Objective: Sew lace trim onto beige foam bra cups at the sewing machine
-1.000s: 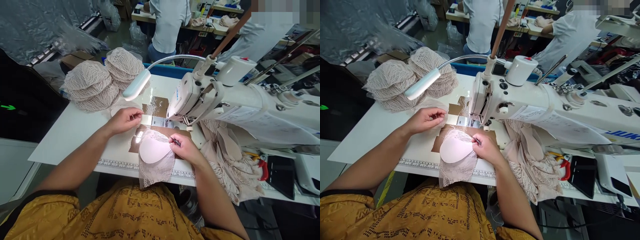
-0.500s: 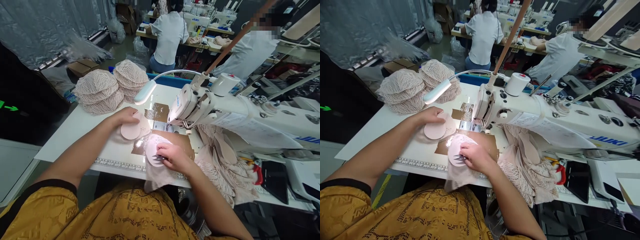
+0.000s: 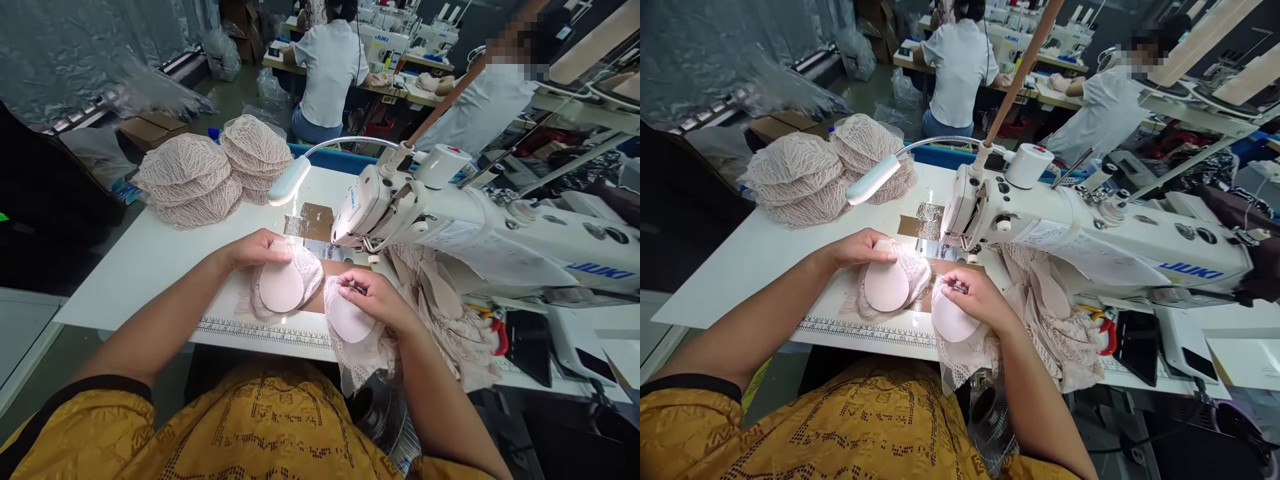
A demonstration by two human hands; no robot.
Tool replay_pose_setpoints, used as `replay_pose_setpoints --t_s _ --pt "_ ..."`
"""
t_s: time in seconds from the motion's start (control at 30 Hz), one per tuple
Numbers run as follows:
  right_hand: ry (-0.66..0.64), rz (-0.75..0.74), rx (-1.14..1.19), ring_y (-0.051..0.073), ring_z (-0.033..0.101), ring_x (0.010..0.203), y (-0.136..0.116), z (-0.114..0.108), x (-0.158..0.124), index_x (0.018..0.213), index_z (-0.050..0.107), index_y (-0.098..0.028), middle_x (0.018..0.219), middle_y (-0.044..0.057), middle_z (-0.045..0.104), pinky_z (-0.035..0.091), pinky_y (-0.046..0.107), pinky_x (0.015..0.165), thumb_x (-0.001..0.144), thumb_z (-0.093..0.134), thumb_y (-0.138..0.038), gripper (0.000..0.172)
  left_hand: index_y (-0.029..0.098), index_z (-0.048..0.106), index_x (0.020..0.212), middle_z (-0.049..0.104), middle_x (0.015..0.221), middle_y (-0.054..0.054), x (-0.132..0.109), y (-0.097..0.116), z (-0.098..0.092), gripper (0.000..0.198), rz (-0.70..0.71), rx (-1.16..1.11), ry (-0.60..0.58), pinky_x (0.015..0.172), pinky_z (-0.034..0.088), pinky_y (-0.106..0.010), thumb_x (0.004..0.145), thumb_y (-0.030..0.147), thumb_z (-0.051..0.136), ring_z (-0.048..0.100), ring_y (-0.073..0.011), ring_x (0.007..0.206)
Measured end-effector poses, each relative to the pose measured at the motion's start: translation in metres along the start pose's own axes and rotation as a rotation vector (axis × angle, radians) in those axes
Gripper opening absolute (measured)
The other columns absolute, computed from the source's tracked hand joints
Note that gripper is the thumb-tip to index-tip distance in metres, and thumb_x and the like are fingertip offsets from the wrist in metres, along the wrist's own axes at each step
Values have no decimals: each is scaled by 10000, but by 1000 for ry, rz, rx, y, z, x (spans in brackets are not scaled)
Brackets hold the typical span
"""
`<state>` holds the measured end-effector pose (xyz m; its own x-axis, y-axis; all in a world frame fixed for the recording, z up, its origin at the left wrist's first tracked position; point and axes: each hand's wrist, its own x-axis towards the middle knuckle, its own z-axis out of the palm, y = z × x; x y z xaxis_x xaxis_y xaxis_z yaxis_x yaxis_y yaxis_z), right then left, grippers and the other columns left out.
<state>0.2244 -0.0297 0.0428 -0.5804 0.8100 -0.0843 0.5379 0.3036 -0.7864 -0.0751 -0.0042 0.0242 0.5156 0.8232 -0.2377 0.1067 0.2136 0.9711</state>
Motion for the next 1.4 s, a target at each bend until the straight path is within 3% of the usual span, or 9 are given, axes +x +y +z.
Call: replay_pose_setpoints --t_s 0.17,0.33,0.43,0.67,0.87,1.03,1.17,1.3,1.4 --pt "105 7 131 217 606 995 -12 16 22 1113 634 -228 1171 70 655 471 338 833 766 707 -412 400 118 705 842 674 750 -36 0 4 9 287 -33 50 -124 617 475 -240 711 358 792 616 -150 671" --pt "128 1 240 147 535 686 -17 43 43 872 643 -183 779 6 616 428 273 637 744 710 -416 274 128 708 903 672 845 -33 7 1 25 301 67 248 -215 685 460 -236 718 358 768 608 -163 776" --pt "174 -9 243 129 480 634 -12 51 46 721 601 -180 670 -19 548 392 259 614 795 653 -379 219 125 653 789 575 720 10 7 -1 29 292 85 350 -158 576 384 -204 722 392 751 517 -114 654" --pt "157 -61 312 132 488 666 2 49 43 739 592 -183 703 -12 549 392 253 637 849 613 -376 223 148 500 665 421 637 49 3 1 25 313 69 311 -29 531 270 -196 745 362 714 369 -75 579" --pt "178 -82 336 133 506 675 0 50 43 767 610 -183 734 -6 582 406 264 662 862 610 -370 209 141 635 890 534 755 26 6 -3 33 289 93 318 -63 576 317 -201 762 389 712 442 -93 649" --pt "159 -67 293 158 561 739 -1 49 42 870 663 -189 814 18 646 443 300 722 857 599 -337 162 129 662 812 584 733 10 5 -6 34 262 78 210 -1 623 372 -215 796 389 687 511 -112 684" --pt "163 -31 339 187 611 819 4 49 42 1014 643 -191 919 49 676 479 333 770 823 639 -396 279 145 710 889 677 851 -21 3 -3 30 222 63 142 -5 724 440 -238 799 347 694 591 -139 793" --pt "142 -30 385 156 588 690 10 45 40 1127 604 -216 810 19 652 479 322 693 929 483 -487 356 151 746 912 724 902 -44 3 -1 30 235 33 145 16 768 478 -264 791 348 707 635 -166 840" --pt "144 -33 327 165 592 735 10 39 38 1114 654 -221 838 35 659 479 337 717 922 506 -465 344 145 758 888 735 876 -52 4 -2 32 249 19 164 49 754 495 -273 792 369 710 652 -176 827"
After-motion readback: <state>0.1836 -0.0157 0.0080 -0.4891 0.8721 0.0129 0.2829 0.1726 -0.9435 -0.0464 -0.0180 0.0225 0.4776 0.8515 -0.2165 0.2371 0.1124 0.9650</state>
